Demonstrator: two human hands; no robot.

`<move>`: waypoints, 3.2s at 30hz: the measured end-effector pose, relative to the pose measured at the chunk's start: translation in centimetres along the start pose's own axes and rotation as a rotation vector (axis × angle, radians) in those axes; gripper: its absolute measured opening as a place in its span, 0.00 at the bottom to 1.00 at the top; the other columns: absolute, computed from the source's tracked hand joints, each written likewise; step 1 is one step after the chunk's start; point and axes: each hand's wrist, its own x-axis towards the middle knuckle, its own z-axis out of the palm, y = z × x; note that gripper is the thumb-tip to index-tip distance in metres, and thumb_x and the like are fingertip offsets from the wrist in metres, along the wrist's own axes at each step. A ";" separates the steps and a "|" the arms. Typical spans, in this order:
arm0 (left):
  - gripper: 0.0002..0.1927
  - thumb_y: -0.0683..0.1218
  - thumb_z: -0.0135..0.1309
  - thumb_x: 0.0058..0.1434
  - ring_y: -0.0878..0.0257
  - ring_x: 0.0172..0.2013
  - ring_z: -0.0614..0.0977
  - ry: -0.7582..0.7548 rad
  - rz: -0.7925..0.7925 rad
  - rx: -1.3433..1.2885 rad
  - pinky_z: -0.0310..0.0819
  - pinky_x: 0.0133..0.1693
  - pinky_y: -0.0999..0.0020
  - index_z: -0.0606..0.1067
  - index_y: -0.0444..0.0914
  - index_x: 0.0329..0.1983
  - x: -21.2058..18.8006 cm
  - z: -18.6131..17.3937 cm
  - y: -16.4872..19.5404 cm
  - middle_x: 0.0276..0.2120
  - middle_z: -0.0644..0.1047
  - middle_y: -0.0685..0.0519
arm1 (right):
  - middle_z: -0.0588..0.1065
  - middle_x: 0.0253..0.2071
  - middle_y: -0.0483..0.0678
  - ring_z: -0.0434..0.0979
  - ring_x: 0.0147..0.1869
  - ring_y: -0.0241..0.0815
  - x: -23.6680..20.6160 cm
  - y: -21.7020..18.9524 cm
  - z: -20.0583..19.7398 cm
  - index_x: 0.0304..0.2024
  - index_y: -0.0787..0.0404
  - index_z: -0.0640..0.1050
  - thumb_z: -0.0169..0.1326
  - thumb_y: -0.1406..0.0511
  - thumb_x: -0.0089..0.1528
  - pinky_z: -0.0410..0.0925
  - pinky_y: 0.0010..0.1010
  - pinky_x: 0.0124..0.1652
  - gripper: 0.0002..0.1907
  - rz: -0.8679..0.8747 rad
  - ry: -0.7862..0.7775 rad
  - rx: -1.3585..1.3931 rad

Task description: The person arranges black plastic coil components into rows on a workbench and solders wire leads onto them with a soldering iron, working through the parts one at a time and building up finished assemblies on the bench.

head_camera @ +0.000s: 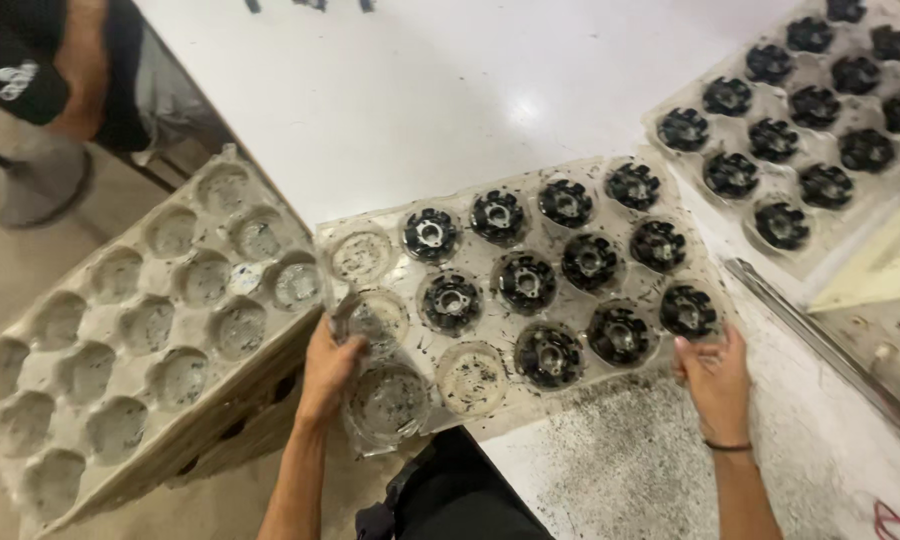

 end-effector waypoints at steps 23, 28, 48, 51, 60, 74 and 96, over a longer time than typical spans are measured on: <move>0.16 0.47 0.52 0.69 0.64 0.28 0.80 0.077 0.152 0.272 0.73 0.31 0.68 0.79 0.36 0.56 -1.1 -1.4 4.1 0.32 0.83 0.45 | 0.79 0.35 0.62 0.78 0.44 0.66 12.0 -16.7 -1.6 0.43 0.62 0.78 0.52 0.47 0.67 0.69 0.54 0.41 0.24 -0.200 -0.113 -0.407; 0.16 0.49 0.48 0.75 0.59 0.21 0.69 0.148 0.170 0.413 0.62 0.23 0.62 0.82 0.36 0.52 -4.1 -0.6 10.9 0.26 0.80 0.48 | 0.75 0.25 0.61 0.75 0.29 0.64 12.6 -16.8 -3.8 0.40 0.63 0.76 0.50 0.55 0.72 0.65 0.54 0.31 0.17 -0.362 0.016 -0.404; 0.16 0.39 0.51 0.62 0.68 0.20 0.76 -0.195 0.802 0.251 0.69 0.24 0.70 0.83 0.37 0.50 20.8 28.4 49.0 0.23 0.80 0.49 | 0.78 0.40 0.65 0.77 0.45 0.67 40.5 -24.6 -17.1 0.41 0.65 0.82 0.56 0.56 0.68 0.70 0.56 0.44 0.17 -0.154 0.375 -0.626; 0.18 0.40 0.47 0.64 0.64 0.14 0.74 -0.231 0.627 0.134 0.68 0.18 0.64 0.83 0.39 0.52 25.5 35.6 50.6 0.20 0.79 0.47 | 0.79 0.43 0.67 0.80 0.48 0.67 44.7 -25.1 -16.3 0.45 0.70 0.80 0.53 0.56 0.71 0.74 0.56 0.47 0.20 -0.041 0.430 -0.642; 0.18 0.41 0.50 0.60 0.62 0.27 0.83 -0.269 0.415 0.021 0.81 0.30 0.67 0.82 0.39 0.51 34.9 43.5 48.9 0.31 0.82 0.49 | 0.82 0.36 0.63 0.78 0.37 0.63 50.5 -20.3 -11.8 0.54 0.59 0.82 0.50 0.63 0.71 0.75 0.56 0.40 0.14 0.385 0.392 -0.372; 0.23 0.38 0.29 0.70 0.44 0.41 0.83 -0.766 0.104 -0.169 0.84 0.45 0.51 0.57 0.27 0.68 29.6 38.3 35.6 0.48 0.76 0.29 | 0.74 0.32 0.53 0.79 0.31 0.49 34.8 -15.6 -4.8 0.34 0.73 0.71 0.49 0.79 0.60 0.74 0.43 0.28 0.02 0.355 0.425 0.798; 0.41 0.56 0.59 0.62 0.48 0.53 0.81 -0.924 0.690 0.505 0.78 0.52 0.51 0.57 0.36 0.73 7.5 40.2 22.2 0.62 0.71 0.40 | 0.81 0.46 0.54 0.79 0.55 0.53 17.4 -14.4 -10.9 0.51 0.56 0.77 0.44 0.59 0.70 0.48 0.63 0.74 0.14 -0.073 -0.075 -1.055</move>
